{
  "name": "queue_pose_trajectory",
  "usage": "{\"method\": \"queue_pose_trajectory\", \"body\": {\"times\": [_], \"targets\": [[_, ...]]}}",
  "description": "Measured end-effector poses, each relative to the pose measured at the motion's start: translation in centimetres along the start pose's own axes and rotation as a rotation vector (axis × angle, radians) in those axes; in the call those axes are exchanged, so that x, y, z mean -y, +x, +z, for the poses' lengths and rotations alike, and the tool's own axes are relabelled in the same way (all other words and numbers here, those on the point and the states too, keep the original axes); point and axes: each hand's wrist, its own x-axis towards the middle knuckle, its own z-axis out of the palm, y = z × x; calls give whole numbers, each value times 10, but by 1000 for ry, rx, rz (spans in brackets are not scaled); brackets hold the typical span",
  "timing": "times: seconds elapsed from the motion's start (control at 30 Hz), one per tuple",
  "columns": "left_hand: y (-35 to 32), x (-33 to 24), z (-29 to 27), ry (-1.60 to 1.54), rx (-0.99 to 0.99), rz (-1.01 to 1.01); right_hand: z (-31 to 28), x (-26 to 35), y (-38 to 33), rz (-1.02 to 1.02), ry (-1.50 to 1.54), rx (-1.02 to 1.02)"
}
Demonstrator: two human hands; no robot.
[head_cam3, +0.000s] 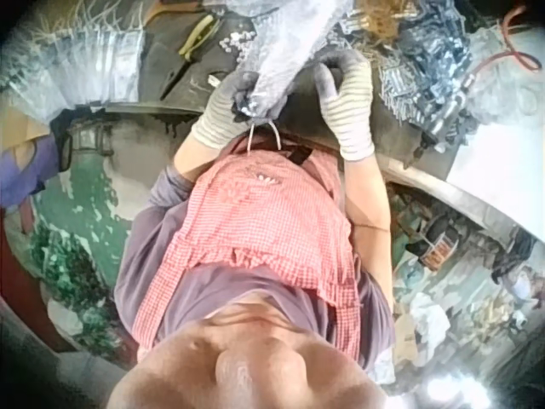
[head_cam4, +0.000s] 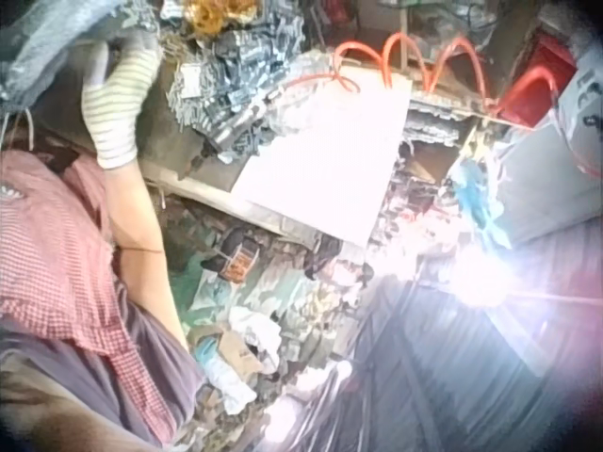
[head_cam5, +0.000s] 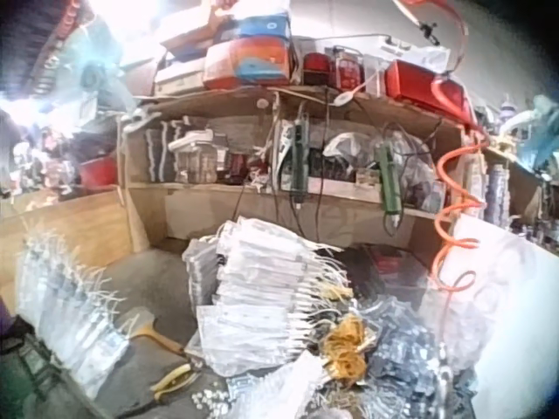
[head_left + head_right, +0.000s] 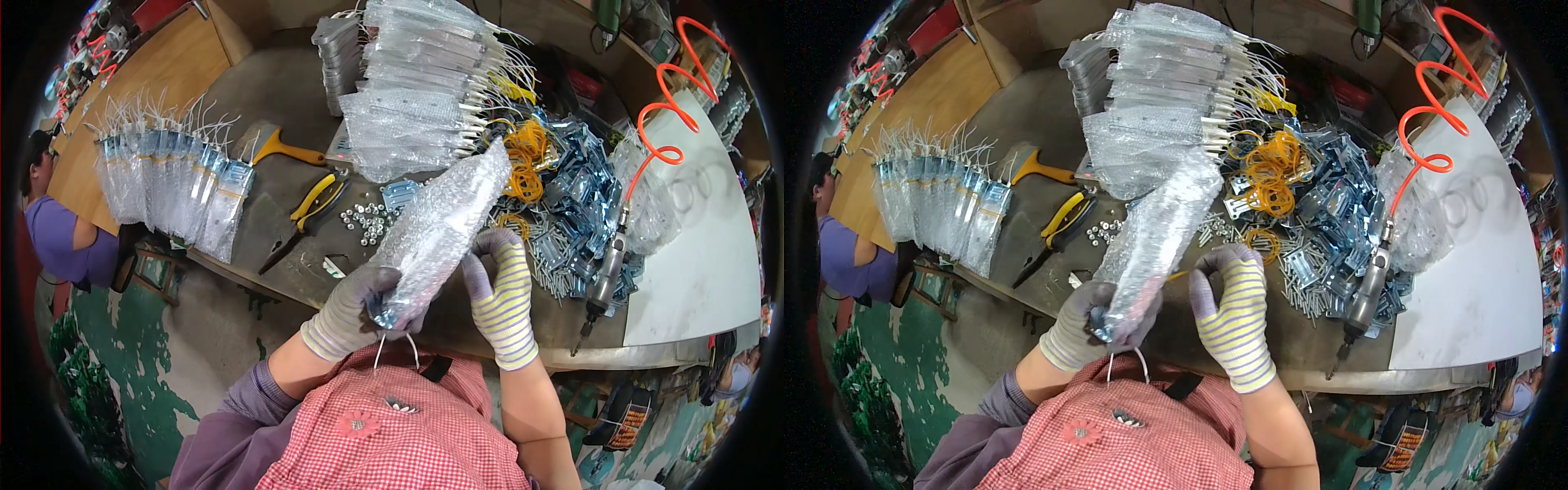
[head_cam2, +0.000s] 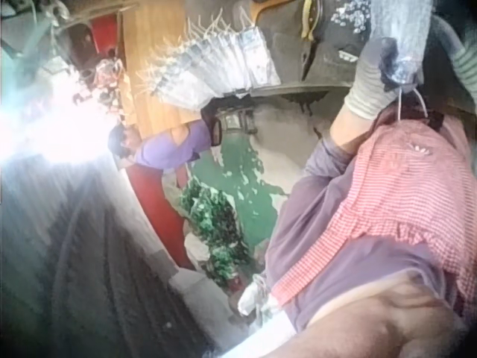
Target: Assembling metal brackets onto electrical components using a pneumatic screwdriver at a workbench.
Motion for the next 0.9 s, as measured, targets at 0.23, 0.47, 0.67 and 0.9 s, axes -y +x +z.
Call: {"method": "queue_pose_trajectory", "body": {"times": [0.23,0.47,0.67,0.9], "targets": [[-12,-27,26,438,-349,239,-33,40,-13,265,1145,4],[-4,-17,31,-480,126,105,6,10,-41,577,1644,127],[-6,-29,16,1442,-389,366,-18,27,-44,465,1409,158],[-14,-31,23,1357,-297,423,-15,31,13,-598,-351,-76]]}}
